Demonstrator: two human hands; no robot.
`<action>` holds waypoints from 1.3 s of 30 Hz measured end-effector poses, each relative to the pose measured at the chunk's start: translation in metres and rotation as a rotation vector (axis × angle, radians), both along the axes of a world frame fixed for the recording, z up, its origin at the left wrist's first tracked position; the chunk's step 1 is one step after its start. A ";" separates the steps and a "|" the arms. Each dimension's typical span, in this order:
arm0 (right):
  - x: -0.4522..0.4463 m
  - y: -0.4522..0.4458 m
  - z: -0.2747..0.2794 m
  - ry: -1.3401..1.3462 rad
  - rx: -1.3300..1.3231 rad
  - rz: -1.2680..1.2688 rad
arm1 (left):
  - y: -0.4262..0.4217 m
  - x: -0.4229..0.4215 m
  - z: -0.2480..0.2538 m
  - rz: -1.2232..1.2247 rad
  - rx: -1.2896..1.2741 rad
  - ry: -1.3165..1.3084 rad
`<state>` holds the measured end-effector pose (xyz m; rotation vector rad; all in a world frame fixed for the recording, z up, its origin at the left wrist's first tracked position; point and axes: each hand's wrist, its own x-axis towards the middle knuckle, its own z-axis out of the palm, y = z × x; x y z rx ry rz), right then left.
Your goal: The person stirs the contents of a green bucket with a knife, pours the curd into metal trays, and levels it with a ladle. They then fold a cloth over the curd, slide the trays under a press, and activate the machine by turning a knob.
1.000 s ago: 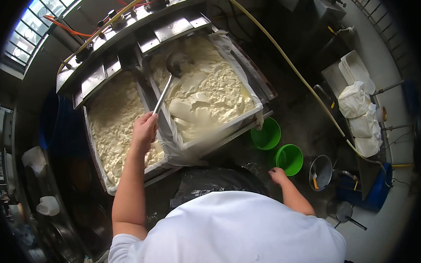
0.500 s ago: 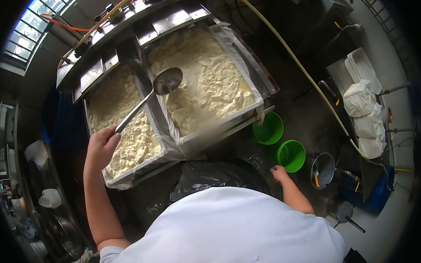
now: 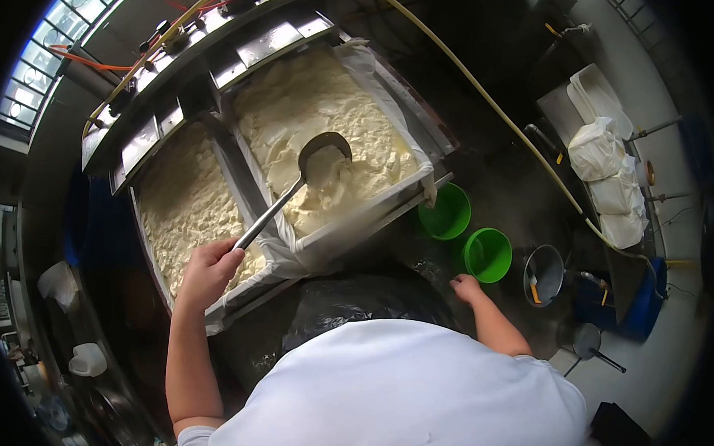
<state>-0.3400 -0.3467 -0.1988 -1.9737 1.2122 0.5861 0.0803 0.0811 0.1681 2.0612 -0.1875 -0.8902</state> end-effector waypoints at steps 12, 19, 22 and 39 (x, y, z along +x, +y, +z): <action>-0.007 0.004 0.004 -0.062 -0.055 -0.005 | -0.065 -0.002 -0.006 -0.228 0.033 -0.232; -0.026 -0.001 -0.014 -0.037 -0.007 -0.050 | -0.011 0.008 0.066 -0.317 0.310 -0.430; -0.031 -0.007 -0.021 -0.019 0.022 -0.063 | -0.013 -0.003 0.077 -0.176 0.402 -0.539; -0.017 -0.067 -0.024 -0.061 0.070 0.017 | -0.030 -0.017 -0.032 0.571 -0.330 0.377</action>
